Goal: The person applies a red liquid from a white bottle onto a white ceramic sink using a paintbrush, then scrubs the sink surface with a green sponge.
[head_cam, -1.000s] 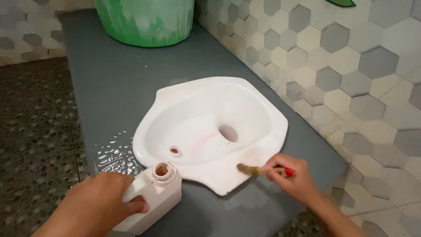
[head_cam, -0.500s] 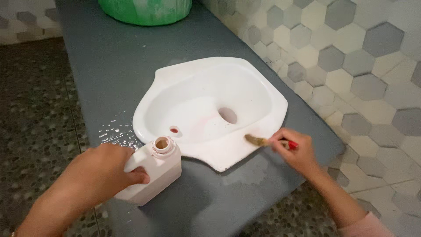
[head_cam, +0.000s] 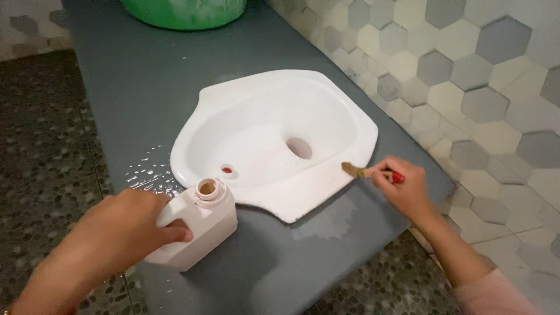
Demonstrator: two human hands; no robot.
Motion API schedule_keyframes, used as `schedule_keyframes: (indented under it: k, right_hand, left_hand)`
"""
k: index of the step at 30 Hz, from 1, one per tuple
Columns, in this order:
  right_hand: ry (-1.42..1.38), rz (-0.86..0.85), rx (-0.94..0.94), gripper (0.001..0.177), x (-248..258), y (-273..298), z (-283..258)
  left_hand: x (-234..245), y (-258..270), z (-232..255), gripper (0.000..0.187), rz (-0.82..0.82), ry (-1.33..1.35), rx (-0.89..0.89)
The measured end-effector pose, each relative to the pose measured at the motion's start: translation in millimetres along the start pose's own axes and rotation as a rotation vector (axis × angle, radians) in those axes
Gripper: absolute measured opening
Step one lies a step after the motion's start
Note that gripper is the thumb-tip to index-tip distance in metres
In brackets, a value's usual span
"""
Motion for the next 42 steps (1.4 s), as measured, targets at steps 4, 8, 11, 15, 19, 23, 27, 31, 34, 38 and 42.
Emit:
schedule_keyframes:
  k: [4, 8, 11, 15, 19, 23, 27, 31, 34, 38, 42]
  right_hand:
    - [-0.09, -0.101, 0.032, 0.01, -17, 4, -4]
    - [-0.199, -0.169, 0.187, 0.01, -32, 16, -6]
    - [-0.141, -0.102, 0.075, 0.009, -14, 7, 11]
    - [-0.022, -0.014, 0.002, 0.007, 0, 3, 9]
    - [-0.144, -0.175, 0.099, 0.007, -30, 16, -17]
    - [-0.181, -0.152, 0.18, 0.008, -25, 10, -5]
    - [0.104, 0.049, 0.021, 0.012, -6, -21, 29]
    - [-0.074, 0.009, 0.138, 0.008, -32, -33, 3]
    - [-0.294, -0.182, 0.192, 0.007, -62, -11, -39]
    - [-0.333, -0.258, 0.054, 0.008, -63, -9, -30]
    - [-0.219, -0.093, -0.041, 0.01, -17, -53, 47]
  left_hand:
    - [0, -4, 5, 0.044, -0.034, -0.018, 0.039]
    - [1, -3, 3, 0.045, -0.047, -0.076, 0.021]
    - [1, -4, 4, 0.044, -0.034, -0.078, 0.006]
    - [1, -4, 7, 0.044, -0.053, -0.09, 0.016]
    - [3, -4, 7, 0.043, -0.069, -0.06, 0.033]
    - [2, -5, 4, 0.039, -0.027, -0.016, -0.011]
    - [-3, -7, 1, 0.052, 0.014, -0.135, -0.001]
    - [-8, -9, 2, 0.079, 0.226, -0.234, -0.069]
    - [-8, -9, 8, 0.097, 0.358, -0.22, -0.135]
    - [-10, -7, 12, 0.08, 0.328, -0.339, -0.011]
    - [-14, -24, 12, 0.075, 0.27, -0.05, -0.028]
Point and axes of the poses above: each hand's wrist, its own y-axis away from the middle knuckle, its own x-axis out of the back of the hand, z = x × y, the point moved 4 cm from there along -y, towards the middle knuckle, and after that the axes turned 5 degrees about -z, right-handed, at the moved point
